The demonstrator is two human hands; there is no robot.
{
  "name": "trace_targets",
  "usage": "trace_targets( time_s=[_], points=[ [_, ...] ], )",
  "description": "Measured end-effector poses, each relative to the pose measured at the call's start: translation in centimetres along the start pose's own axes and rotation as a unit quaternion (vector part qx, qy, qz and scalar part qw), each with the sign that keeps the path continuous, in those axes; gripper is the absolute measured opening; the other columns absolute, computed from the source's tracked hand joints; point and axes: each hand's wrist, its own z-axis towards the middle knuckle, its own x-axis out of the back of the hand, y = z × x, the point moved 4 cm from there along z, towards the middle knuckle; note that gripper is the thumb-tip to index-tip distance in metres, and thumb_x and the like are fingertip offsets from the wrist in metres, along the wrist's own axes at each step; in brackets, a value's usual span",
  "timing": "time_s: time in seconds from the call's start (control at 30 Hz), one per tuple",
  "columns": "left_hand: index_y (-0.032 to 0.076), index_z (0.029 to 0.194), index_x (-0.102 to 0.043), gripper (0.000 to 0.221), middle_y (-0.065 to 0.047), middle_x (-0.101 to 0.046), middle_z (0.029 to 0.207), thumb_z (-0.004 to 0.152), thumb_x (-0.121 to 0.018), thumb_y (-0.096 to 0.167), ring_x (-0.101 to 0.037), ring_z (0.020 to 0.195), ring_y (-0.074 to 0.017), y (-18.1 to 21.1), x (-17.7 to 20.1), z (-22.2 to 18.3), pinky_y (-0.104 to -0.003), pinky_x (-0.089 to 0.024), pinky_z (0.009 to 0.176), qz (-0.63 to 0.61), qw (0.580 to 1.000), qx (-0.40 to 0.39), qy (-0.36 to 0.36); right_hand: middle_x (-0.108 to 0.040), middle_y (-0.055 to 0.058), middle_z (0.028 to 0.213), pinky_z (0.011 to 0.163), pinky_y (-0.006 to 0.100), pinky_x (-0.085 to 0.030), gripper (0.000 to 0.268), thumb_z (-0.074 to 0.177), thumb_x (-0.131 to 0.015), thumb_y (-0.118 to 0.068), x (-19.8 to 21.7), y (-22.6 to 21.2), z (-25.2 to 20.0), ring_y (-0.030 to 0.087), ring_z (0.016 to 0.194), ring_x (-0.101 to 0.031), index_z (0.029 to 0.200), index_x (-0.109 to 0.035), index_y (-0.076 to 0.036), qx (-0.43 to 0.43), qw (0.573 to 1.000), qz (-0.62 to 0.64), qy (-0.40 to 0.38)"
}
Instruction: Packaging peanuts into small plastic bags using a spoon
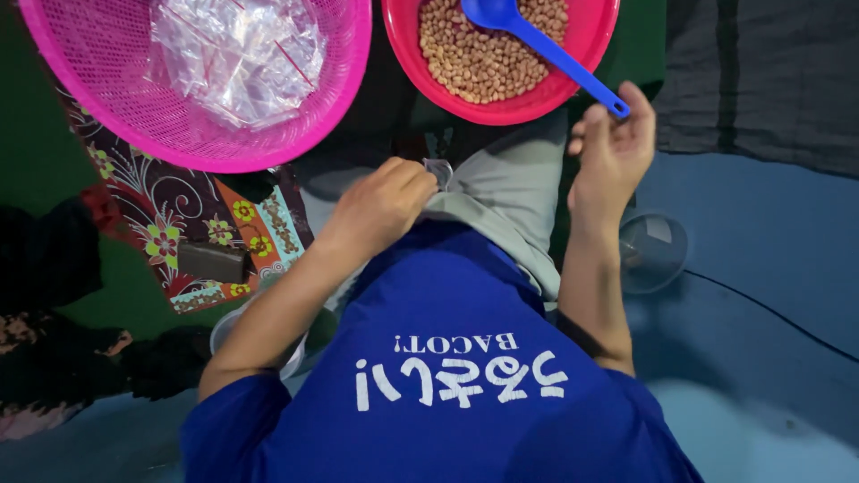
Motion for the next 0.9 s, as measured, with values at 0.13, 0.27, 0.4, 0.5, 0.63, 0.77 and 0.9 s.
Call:
trace_targets(
  time_s=[0.13, 0.27, 0.4, 0.5, 0.63, 0.77, 0.9],
  points=[
    [0.009, 0.081, -0.051, 0.012, -0.004, -0.050, 0.078, 0.090, -0.057, 0.014, -0.054, 0.079, -0.0231, -0.1, 0.1, 0.1, -0.038, -0.045, 0.049, -0.028, 0.998, 0.036, -0.051, -0.051, 0.005, 0.073, 0.047, 0.019, -0.039, 0.035, 0.088, -0.067, -0.021, -1.7, -1.9, 1.8, 0.008, 0.059, -0.049, 0.112, -0.056, 0.002, 0.043, 0.996, 0.077, -0.005],
    [0.008, 0.080, -0.050, 0.006, -0.006, -0.047, 0.077, 0.084, -0.054, 0.011, -0.053, 0.081, -0.0256, -0.6, -0.8, -0.8, -0.042, -0.046, 0.047, -0.027, 0.994, 0.062, -0.090, -0.056, 0.006, 0.074, 0.053, 0.020, -0.039, 0.032, 0.090, -0.066, -0.019, -4.8, -3.5, 2.8, 0.008, 0.059, -0.045, 0.113, -0.059, 0.003, 0.100, 0.990, 0.084, -0.042],
    [0.008, 0.089, -0.054, 0.017, -0.006, -0.051, 0.085, 0.073, -0.057, 0.008, -0.053, 0.085, -0.0265, -1.0, -0.6, -2.0, -0.042, -0.049, 0.053, -0.001, 0.992, 0.069, -0.109, -0.057, 0.014, 0.101, 0.077, 0.035, -0.043, 0.020, 0.100, -0.051, -0.015, -7.8, -8.1, 1.6, 0.027, 0.090, -0.054, 0.112, -0.057, -0.001, 0.363, 0.892, -0.179, -0.200],
    [0.007, 0.094, -0.057, 0.022, -0.007, -0.053, 0.087, 0.073, -0.053, 0.006, -0.054, 0.087, -0.0283, -1.4, 0.2, -2.7, -0.043, -0.049, 0.057, -0.010, 0.990, 0.089, -0.109, -0.059, 0.019, 0.106, 0.082, 0.039, -0.047, 0.017, 0.100, -0.051, -0.003, -7.8, -8.7, 0.4, 0.032, 0.096, -0.055, 0.114, -0.058, 0.004, 0.382, 0.846, -0.233, -0.290],
    [0.004, 0.089, -0.054, 0.015, -0.008, -0.046, 0.077, 0.075, -0.053, 0.000, -0.052, 0.077, -0.0283, -1.4, 3.0, -1.6, -0.039, -0.045, 0.061, -0.018, 0.996, 0.050, -0.074, -0.061, 0.021, 0.102, 0.083, 0.038, -0.049, 0.015, 0.097, -0.053, 0.003, -6.4, -8.9, -0.6, 0.032, 0.093, -0.057, 0.110, -0.060, 0.007, 0.354, 0.855, -0.223, -0.305],
    [0.004, 0.092, -0.057, 0.004, -0.008, -0.053, 0.083, 0.091, -0.060, 0.006, -0.051, 0.077, -0.0277, -1.6, 6.1, 0.7, -0.036, -0.045, 0.062, -0.046, 0.998, 0.032, -0.024, -0.062, 0.022, 0.095, 0.075, 0.036, -0.047, 0.030, 0.103, -0.044, -0.020, -5.2, -8.5, -0.7, 0.031, 0.087, -0.059, 0.106, -0.058, 0.007, 0.321, 0.886, -0.199, -0.270],
    [-0.002, 0.091, -0.060, 0.014, -0.013, -0.059, 0.091, 0.089, -0.069, 0.009, -0.055, 0.082, -0.0280, -2.4, 7.6, 3.2, -0.034, -0.053, 0.063, -0.002, 1.000, -0.001, -0.020, -0.055, 0.015, 0.076, 0.064, 0.026, -0.048, 0.029, 0.101, -0.047, -0.022, -3.3, -5.9, 0.5, 0.022, 0.076, -0.063, 0.108, -0.055, 0.005, 0.201, 0.963, -0.063, -0.169]
  ],
)
